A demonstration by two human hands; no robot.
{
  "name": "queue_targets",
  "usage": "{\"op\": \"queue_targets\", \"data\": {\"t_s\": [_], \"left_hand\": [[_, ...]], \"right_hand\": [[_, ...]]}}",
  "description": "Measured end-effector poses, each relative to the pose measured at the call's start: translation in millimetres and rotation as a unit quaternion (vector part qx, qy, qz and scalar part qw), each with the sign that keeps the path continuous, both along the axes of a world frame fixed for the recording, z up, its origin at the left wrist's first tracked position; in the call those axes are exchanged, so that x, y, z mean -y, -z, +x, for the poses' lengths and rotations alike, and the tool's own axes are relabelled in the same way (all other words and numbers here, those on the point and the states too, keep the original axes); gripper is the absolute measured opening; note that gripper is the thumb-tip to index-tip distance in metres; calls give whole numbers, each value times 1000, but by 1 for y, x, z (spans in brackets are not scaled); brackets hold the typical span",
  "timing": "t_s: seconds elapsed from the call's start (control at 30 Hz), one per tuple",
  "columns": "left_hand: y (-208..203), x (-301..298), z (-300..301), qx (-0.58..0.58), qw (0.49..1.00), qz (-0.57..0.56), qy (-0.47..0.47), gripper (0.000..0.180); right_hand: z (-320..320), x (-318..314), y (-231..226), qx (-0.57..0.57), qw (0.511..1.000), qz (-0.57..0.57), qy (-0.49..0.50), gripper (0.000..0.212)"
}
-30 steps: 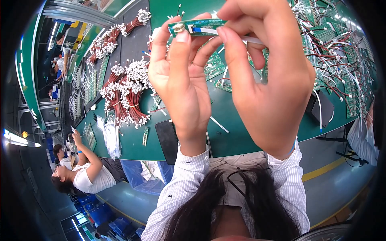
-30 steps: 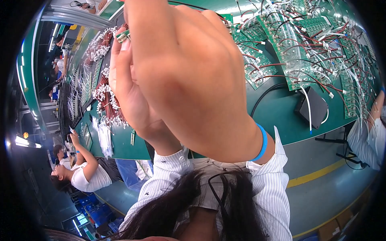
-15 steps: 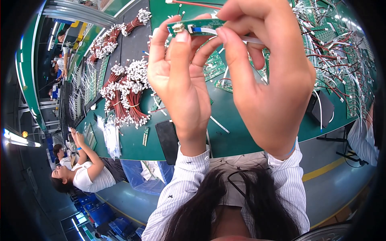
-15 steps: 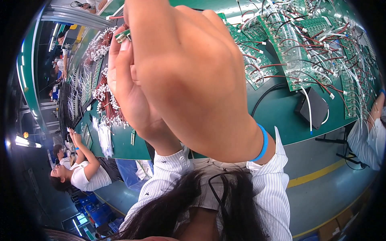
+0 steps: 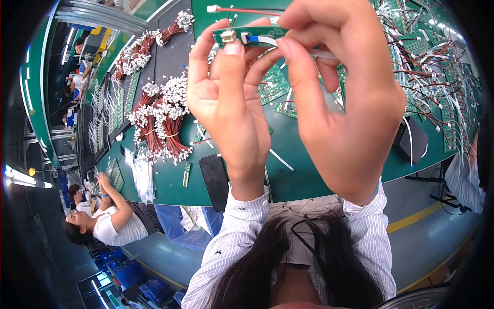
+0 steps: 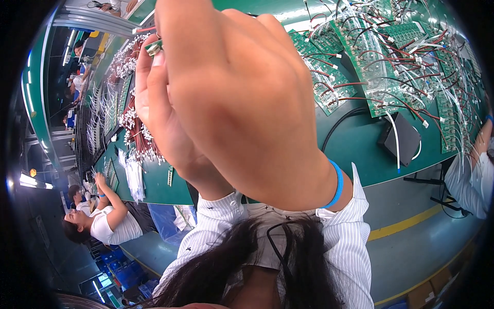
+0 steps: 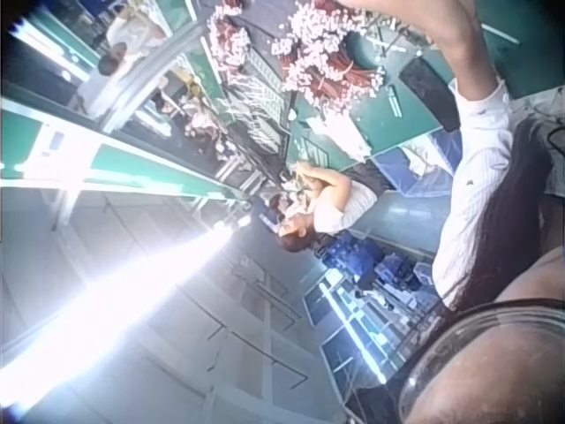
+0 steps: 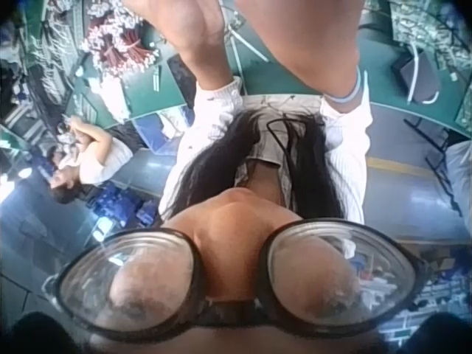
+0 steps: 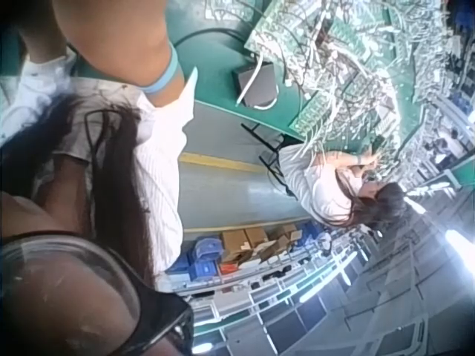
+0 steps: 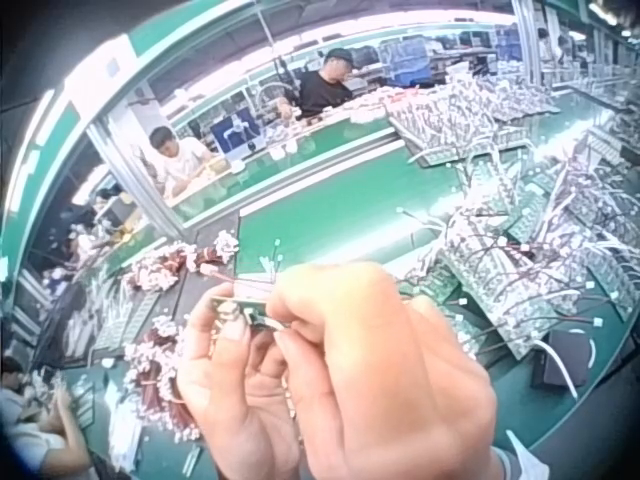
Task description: The person assembles electronic components by hand, connecting wire harnesses to printed circuit boards.
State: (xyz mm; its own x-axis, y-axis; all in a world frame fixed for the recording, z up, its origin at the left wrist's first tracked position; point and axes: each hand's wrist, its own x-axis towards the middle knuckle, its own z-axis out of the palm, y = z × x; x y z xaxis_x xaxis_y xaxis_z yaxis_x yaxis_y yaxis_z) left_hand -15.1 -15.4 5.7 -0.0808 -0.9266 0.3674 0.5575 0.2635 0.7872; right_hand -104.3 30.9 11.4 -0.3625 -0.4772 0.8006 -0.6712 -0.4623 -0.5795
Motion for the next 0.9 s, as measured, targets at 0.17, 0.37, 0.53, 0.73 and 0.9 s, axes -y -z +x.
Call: {"op": "queue_targets", "data": {"t_s": [0.17, 0.37, 0.53, 0.73, 0.9], "left_hand": [[2, 1, 0, 5, 1000, 4, -7, 31], [-1, 0, 0, -24, 1000, -8, 8, 32], [-1, -1, 0, -8, 1000, -15, 8, 33], [-3, -3, 0, -8, 1000, -14, 9, 32], [-1, -2, 0, -16, 999, -19, 20, 32]], "right_hand": [[-1, 0, 2, -2, 1000, 1, 0, 19], [-2, 1, -1, -3, 1000, -2, -2, 20], [-2, 1, -1, -4, 1000, -3, -3, 20], [0, 2, -1, -5, 1000, -4, -5, 21], [0, 2, -1, -6, 1000, -4, -6, 21]]}}
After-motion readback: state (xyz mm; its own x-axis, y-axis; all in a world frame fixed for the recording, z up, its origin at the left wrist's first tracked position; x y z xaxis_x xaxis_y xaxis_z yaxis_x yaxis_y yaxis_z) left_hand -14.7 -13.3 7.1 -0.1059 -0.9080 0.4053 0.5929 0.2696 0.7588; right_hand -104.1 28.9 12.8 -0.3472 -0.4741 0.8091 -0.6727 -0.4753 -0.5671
